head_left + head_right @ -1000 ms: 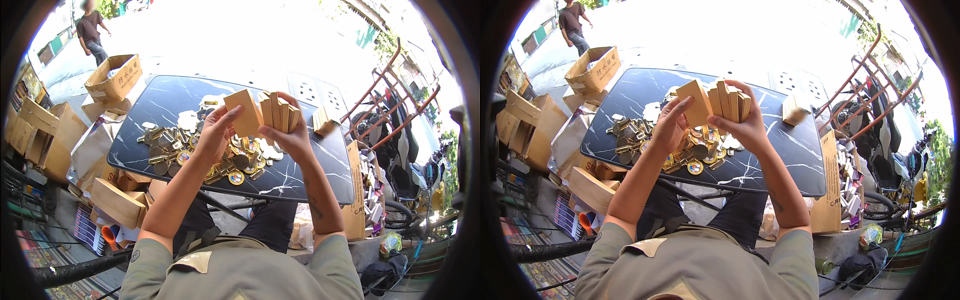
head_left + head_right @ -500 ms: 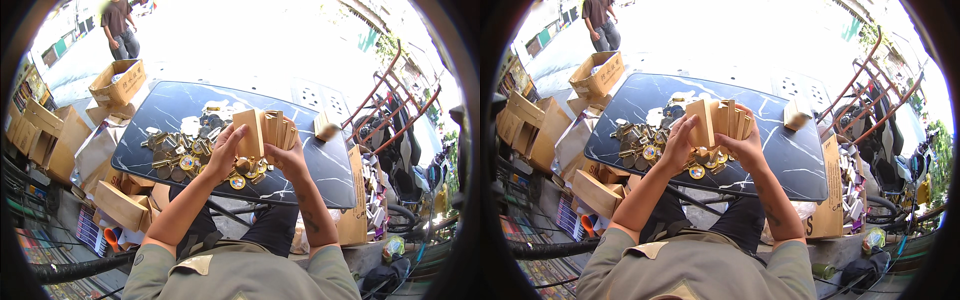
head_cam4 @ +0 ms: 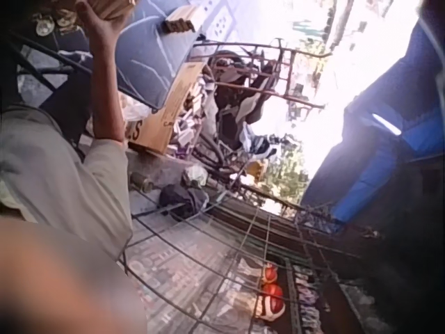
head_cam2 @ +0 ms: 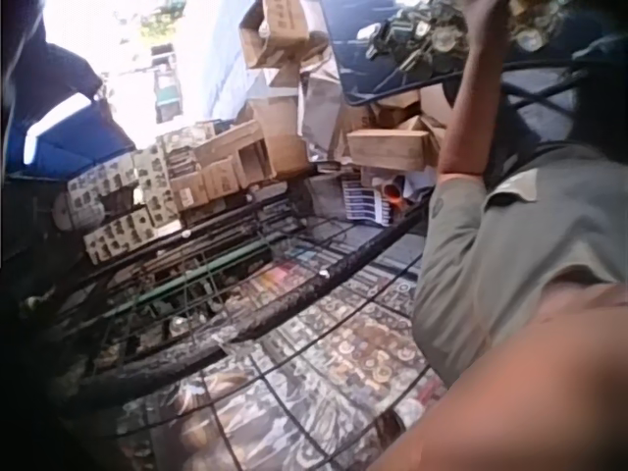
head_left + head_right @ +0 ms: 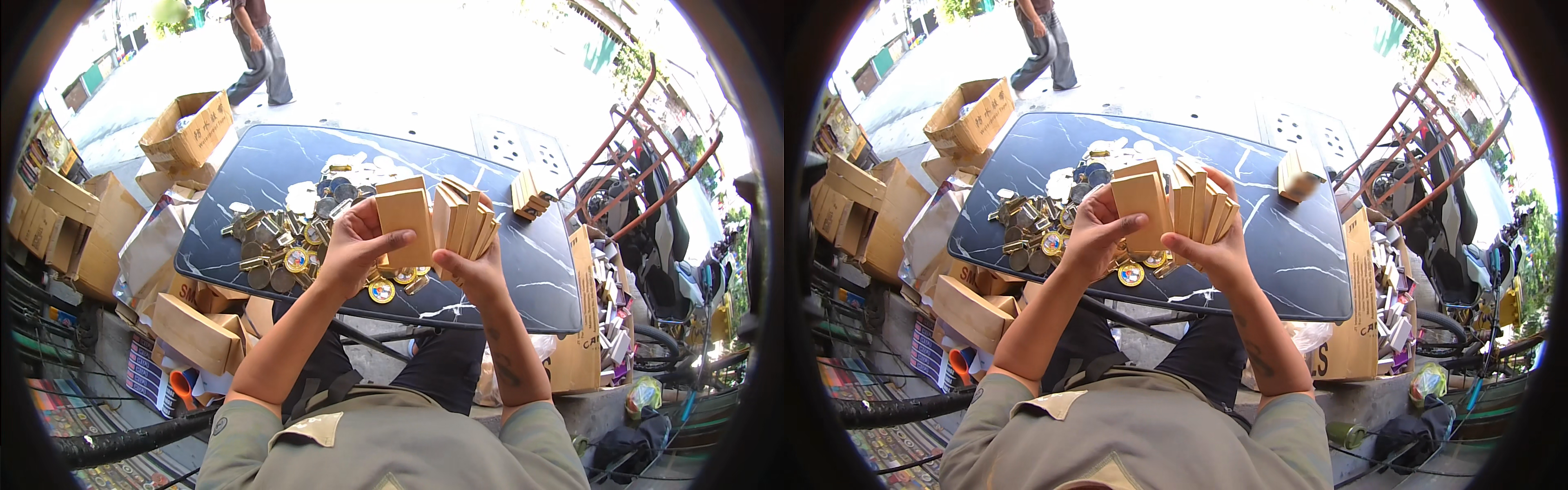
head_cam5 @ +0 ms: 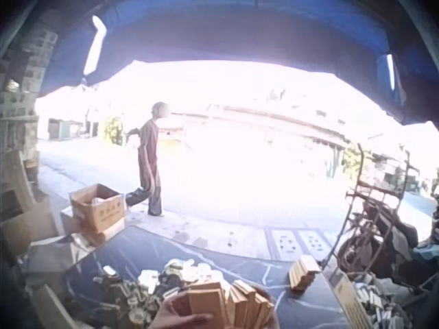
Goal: The person repeatedly picks up small wooden blocks from a table and stacks them into small piles. They handle the blocks one at a time, occasionally rearranging the stacks. The person also briefly opens a plastic container near the end of the clip.
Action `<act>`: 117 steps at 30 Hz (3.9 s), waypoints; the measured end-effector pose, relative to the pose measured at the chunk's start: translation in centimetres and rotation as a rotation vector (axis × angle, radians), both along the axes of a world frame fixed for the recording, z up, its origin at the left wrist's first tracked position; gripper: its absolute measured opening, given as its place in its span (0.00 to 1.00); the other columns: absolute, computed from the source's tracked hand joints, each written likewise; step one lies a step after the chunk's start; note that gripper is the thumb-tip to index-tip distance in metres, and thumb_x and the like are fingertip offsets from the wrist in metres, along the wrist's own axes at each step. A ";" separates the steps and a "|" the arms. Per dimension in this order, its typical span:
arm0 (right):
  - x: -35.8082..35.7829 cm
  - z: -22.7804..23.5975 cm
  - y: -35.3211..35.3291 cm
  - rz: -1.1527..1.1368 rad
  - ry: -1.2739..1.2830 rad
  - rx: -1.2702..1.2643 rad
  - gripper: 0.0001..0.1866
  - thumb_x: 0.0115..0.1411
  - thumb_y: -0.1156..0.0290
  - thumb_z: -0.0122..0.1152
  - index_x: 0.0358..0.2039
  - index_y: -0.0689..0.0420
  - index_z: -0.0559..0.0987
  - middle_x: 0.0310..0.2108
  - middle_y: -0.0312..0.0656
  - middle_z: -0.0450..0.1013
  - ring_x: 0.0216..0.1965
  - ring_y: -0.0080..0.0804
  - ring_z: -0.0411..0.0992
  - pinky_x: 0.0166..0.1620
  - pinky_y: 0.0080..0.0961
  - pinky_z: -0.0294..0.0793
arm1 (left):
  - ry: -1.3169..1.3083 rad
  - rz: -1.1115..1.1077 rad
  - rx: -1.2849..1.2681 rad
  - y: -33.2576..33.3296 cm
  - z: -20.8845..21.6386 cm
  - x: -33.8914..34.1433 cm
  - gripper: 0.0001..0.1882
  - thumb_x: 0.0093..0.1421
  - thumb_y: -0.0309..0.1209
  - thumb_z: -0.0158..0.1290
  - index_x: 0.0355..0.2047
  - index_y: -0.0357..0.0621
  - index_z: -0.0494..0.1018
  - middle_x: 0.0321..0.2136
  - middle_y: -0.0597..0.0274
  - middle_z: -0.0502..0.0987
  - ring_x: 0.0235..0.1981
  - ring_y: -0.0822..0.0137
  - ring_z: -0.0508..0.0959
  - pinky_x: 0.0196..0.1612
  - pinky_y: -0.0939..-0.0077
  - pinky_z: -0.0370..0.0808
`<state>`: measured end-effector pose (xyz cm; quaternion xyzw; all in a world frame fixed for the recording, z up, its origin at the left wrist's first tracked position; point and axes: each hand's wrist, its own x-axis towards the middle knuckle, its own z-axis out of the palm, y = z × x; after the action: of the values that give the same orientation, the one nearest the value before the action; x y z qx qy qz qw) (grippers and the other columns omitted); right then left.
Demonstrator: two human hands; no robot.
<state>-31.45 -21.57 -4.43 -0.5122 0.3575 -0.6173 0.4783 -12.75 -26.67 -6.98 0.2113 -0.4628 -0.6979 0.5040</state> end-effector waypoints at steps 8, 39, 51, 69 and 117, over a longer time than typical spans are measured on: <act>-0.4 0.3 1.6 0.055 -0.021 -0.035 0.56 0.38 0.63 0.85 0.64 0.56 0.59 0.55 0.40 0.68 0.57 0.28 0.68 0.58 0.28 0.71 | -0.103 0.161 -0.288 1.4 -1.7 0.7 0.18 0.62 0.27 0.61 0.51 0.31 0.74 0.41 0.59 0.82 0.40 0.74 0.81 0.46 0.78 0.78; 0.8 -2.5 2.1 -0.057 -0.183 0.111 0.52 0.43 0.72 0.82 0.63 0.57 0.57 0.53 0.43 0.68 0.54 0.33 0.73 0.53 0.31 0.79 | 0.122 0.164 0.066 1.6 0.6 -1.1 0.32 0.67 0.30 0.56 0.66 0.39 0.56 0.52 0.58 0.73 0.53 0.69 0.74 0.56 0.71 0.73; -1.1 -0.7 0.4 0.065 0.096 0.147 0.52 0.38 0.72 0.83 0.62 0.59 0.62 0.46 0.40 0.74 0.44 0.24 0.75 0.45 0.23 0.79 | 0.112 0.063 0.042 2.8 0.5 -1.8 0.26 0.76 0.47 0.33 0.64 0.42 0.59 0.55 0.55 0.71 0.56 0.67 0.75 0.56 0.68 0.76; 0.2 -1.0 0.9 -0.101 0.199 -0.080 0.51 0.44 0.72 0.83 0.65 0.56 0.59 0.47 0.38 0.72 0.45 0.24 0.76 0.47 0.22 0.80 | 0.196 0.118 0.024 2.8 -1.5 -1.4 0.21 0.69 0.26 0.48 0.61 0.31 0.66 0.52 0.39 0.76 0.50 0.55 0.81 0.51 0.64 0.81; -0.2 -1.9 1.6 -0.249 0.087 -0.218 0.32 0.57 0.78 0.69 0.59 0.62 0.63 0.53 0.39 0.66 0.53 0.22 0.69 0.53 0.22 0.73 | -0.420 0.492 -0.824 1.9 -0.6 -3.4 0.24 0.68 0.44 0.54 0.47 0.31 0.71 0.38 0.56 0.71 0.39 0.64 0.72 0.43 0.71 0.69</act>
<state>-31.63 -19.94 -6.37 -0.5392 0.3694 -0.6840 0.3239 -16.13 -24.72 -7.55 0.2333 -0.7268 -0.2615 0.5907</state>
